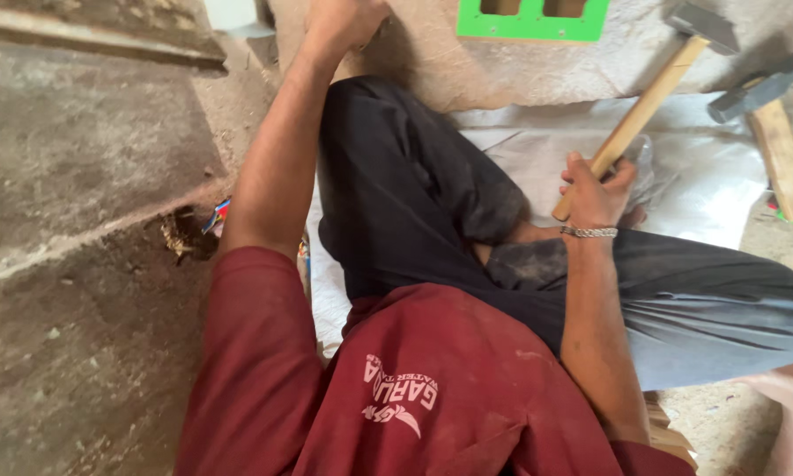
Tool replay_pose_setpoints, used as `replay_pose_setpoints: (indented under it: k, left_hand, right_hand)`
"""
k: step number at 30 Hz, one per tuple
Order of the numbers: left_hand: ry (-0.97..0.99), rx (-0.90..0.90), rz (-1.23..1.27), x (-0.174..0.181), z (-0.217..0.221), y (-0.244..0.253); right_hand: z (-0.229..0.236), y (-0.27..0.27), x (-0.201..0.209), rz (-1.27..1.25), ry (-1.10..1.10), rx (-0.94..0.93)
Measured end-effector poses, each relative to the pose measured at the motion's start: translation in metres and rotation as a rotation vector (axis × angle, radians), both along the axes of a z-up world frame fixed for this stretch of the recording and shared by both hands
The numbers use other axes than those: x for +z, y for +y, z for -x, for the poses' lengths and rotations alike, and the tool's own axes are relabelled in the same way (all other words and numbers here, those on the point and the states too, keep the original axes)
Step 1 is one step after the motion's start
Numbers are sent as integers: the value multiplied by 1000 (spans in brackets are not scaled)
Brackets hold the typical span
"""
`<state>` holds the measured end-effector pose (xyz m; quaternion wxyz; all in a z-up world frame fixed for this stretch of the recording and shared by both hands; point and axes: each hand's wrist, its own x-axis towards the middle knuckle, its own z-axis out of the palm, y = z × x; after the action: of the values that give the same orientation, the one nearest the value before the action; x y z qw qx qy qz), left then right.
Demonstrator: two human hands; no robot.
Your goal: The person sits on the floor and uses a hammer to drive nails into small wooden frames, securing them to a larger board. The person handles both red and green frames, repeatedly picking up nails and hammering them into place.
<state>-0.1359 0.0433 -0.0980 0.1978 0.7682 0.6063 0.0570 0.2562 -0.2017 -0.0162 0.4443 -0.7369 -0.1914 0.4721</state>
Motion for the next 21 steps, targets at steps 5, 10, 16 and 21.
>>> replay_pose_setpoints:
  k: [5, 10, 16, 21]
  left_hand:
    - [-86, 242, -200, 13, -5, -12]
    - [-690, 306, 120, 26, -5, -9]
    - [-1080, 251, 236, 59, -46, -8]
    - [-1230, 176, 343, 77, -115, -5]
  right_hand:
    - [0, 3, -1, -4, -6, -7]
    - [-1, 3, -4, -28, 14, -23]
    - [-2, 2, -5, -47, 38, -43]
    - [-5, 1, -5, -46, 65, -53]
